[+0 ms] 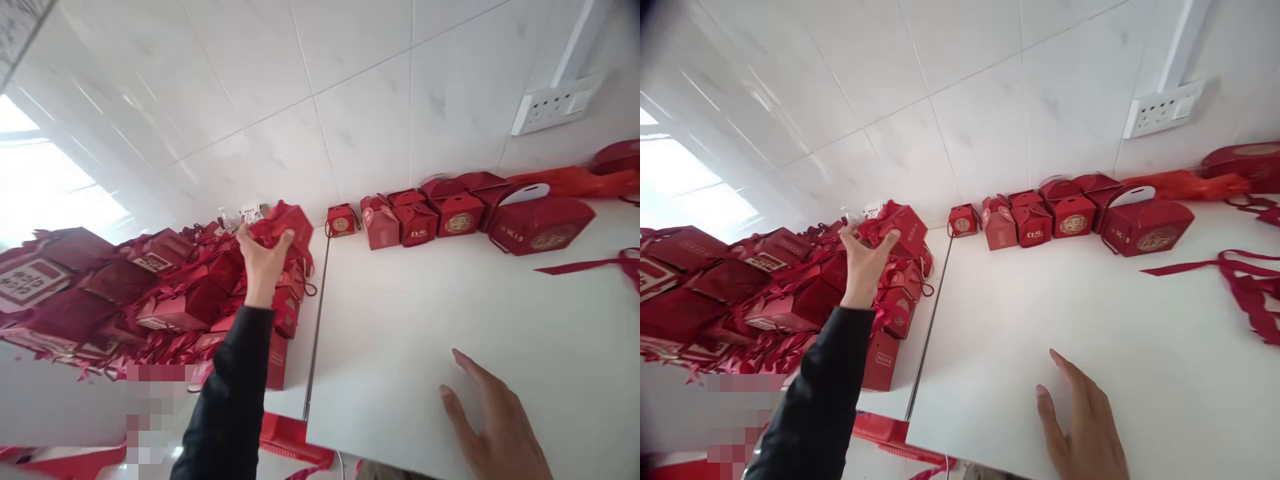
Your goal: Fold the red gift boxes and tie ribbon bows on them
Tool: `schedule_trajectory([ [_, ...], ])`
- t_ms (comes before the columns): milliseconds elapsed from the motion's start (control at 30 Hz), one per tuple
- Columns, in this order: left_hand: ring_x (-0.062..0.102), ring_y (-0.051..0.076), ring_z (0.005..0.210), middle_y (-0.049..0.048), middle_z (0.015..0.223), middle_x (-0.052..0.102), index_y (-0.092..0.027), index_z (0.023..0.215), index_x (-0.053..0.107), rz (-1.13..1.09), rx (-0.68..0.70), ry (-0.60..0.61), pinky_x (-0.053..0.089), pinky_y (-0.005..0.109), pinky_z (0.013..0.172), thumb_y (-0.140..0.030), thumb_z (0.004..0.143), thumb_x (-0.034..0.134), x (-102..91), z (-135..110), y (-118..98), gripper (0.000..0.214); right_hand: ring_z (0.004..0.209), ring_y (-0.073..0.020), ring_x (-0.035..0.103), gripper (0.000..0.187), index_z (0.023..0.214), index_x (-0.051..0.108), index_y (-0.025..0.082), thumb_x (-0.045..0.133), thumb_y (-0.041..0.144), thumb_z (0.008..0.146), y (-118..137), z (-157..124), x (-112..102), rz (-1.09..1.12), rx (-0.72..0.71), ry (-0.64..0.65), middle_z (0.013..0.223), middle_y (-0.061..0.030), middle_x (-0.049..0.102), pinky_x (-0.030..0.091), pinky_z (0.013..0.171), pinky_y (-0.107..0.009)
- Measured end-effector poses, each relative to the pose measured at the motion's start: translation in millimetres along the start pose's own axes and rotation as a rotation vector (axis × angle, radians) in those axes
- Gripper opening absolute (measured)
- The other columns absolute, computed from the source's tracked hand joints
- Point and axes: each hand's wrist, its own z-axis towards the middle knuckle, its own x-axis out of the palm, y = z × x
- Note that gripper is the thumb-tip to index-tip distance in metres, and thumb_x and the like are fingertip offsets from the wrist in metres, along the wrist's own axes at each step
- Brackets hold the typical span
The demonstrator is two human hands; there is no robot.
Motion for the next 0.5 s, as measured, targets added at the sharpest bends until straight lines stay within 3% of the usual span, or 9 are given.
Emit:
schedule_trajectory([
  [67, 0.041, 0.032, 0.144, 0.0224, 0.151, 0.040, -0.014, 0.151, 0.027, 0.159, -0.135, -0.075, 0.036, 0.044, 0.119, -0.041, 0.077, 0.079, -6.9, 32, 16, 0.094, 0.121, -0.0361, 0.060, 0.057, 0.138, 0.053, 0.028, 0.042, 0.063, 0.095, 0, -2, -1, -0.019, -0.038, -0.024, 0.132, -0.0106, 0.064, 0.056, 0.090, -0.058],
  [133, 0.039, 0.038, 0.145, 0.0281, 0.152, 0.036, -0.008, 0.151, 0.026, 0.224, -0.217, -0.077, 0.035, 0.050, 0.119, -0.038, 0.077, 0.079, -11.0, 48, 32, 0.096, 0.118, -0.0351, 0.062, 0.055, 0.135, 0.056, 0.027, 0.042, 0.063, 0.095, 1, -2, -2, -0.024, -0.054, -0.041, 0.130, -0.0107, 0.065, 0.058, 0.086, -0.055],
  [233, 0.032, 0.044, 0.148, 0.0304, 0.153, 0.033, -0.008, 0.152, 0.026, 0.290, -0.237, -0.070, 0.029, 0.058, 0.120, -0.034, 0.073, 0.081, -16.2, 51, 52, 0.100, 0.116, -0.0339, 0.063, 0.053, 0.131, 0.058, 0.029, 0.043, 0.064, 0.094, 1, -1, -3, -0.023, -0.043, -0.039, 0.129, -0.0091, 0.066, 0.061, 0.079, -0.051],
  [333, 0.028, 0.042, 0.151, 0.0282, 0.154, 0.034, -0.009, 0.153, 0.027, 0.345, -0.197, -0.077, 0.024, 0.056, 0.122, -0.033, 0.072, 0.082, -21.0, 47, 65, 0.100, 0.115, -0.0329, 0.065, 0.053, 0.128, 0.061, 0.030, 0.043, 0.065, 0.093, -2, -1, -2, -0.036, -0.035, -0.026, 0.126, -0.0082, 0.068, 0.063, 0.073, -0.047],
  [500, 0.039, 0.039, 0.145, 0.0265, 0.149, 0.040, -0.012, 0.152, 0.028, 0.355, -0.166, -0.110, 0.035, 0.053, 0.118, -0.037, 0.077, 0.079, -22.3, 47, 71, 0.094, 0.115, -0.0309, 0.066, 0.050, 0.130, 0.062, 0.031, 0.044, 0.062, 0.094, -18, -1, 1, -0.084, -0.053, 0.018, 0.127, -0.0071, 0.068, 0.066, 0.070, -0.042],
])
